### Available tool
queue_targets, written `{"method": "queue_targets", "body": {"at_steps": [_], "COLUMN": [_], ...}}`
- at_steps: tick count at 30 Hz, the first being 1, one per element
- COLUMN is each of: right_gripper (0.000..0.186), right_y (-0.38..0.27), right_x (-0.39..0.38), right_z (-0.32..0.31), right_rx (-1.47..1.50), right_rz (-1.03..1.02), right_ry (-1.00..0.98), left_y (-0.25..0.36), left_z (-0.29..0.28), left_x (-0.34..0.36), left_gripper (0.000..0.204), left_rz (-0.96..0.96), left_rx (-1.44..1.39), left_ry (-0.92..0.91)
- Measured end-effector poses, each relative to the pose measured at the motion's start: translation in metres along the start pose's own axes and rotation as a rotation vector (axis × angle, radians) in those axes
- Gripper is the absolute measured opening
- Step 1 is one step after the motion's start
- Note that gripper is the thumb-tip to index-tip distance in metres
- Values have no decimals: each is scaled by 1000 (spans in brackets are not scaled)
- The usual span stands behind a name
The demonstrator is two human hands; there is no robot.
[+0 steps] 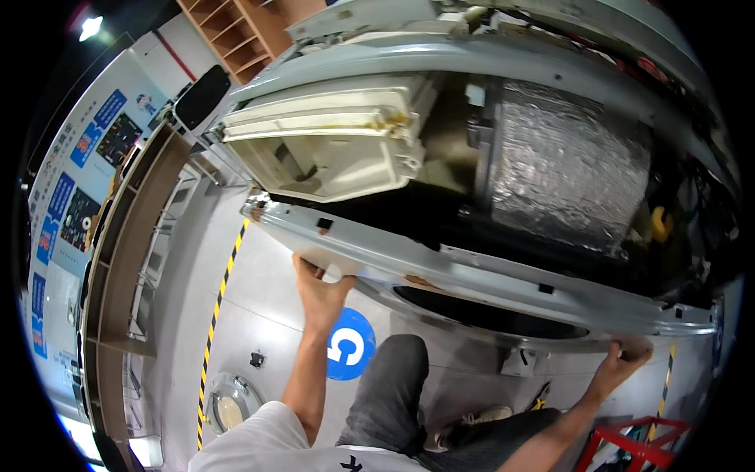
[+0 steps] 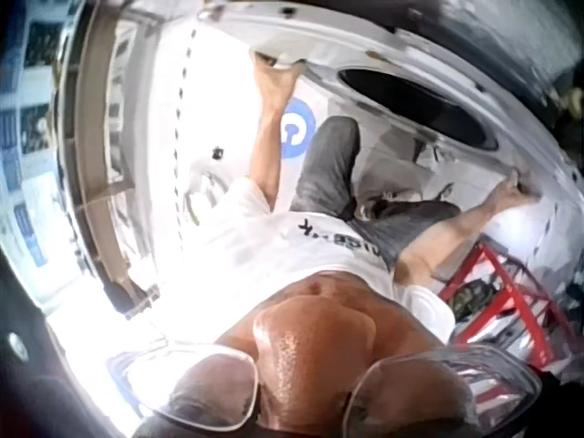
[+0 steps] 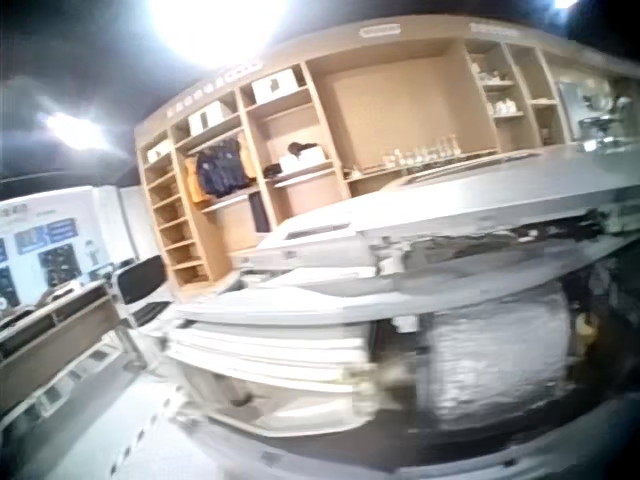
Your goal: The person positions and aligns the front panel of a washing machine by hand, fits the door seal around the opening, and picks up small components from the floor and a red tool cart.
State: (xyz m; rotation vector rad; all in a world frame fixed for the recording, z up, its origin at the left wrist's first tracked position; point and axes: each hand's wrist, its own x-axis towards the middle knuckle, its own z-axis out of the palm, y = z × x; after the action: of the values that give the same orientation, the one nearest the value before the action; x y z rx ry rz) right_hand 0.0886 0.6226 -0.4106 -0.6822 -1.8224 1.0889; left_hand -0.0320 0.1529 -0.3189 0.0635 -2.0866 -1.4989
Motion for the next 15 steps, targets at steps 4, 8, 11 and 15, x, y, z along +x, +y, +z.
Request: {"method": "queue_targets", "body": {"at_steps": [4, 8, 11, 15], "right_gripper": [88, 101, 92, 87], "right_y": [13, 2, -37, -41], "right_x": [-6, -11, -8, -1], "right_z": [1, 18, 11, 14], "right_rx": [27, 1, 163, 90], "right_rz": [16, -42, -108, -178], "right_ry": [33, 26, -77, -86], "left_y": [-50, -25, 12, -1], "left_z": [-12, -26, -25, -3], "left_x": [-3, -8, -33, -14], "left_gripper": [60, 62, 61, 61], "left_rz": [-13, -85, -30, -58], "left_rx": [131, 99, 46, 64], "left_ry": [-39, -22, 43, -7]}}
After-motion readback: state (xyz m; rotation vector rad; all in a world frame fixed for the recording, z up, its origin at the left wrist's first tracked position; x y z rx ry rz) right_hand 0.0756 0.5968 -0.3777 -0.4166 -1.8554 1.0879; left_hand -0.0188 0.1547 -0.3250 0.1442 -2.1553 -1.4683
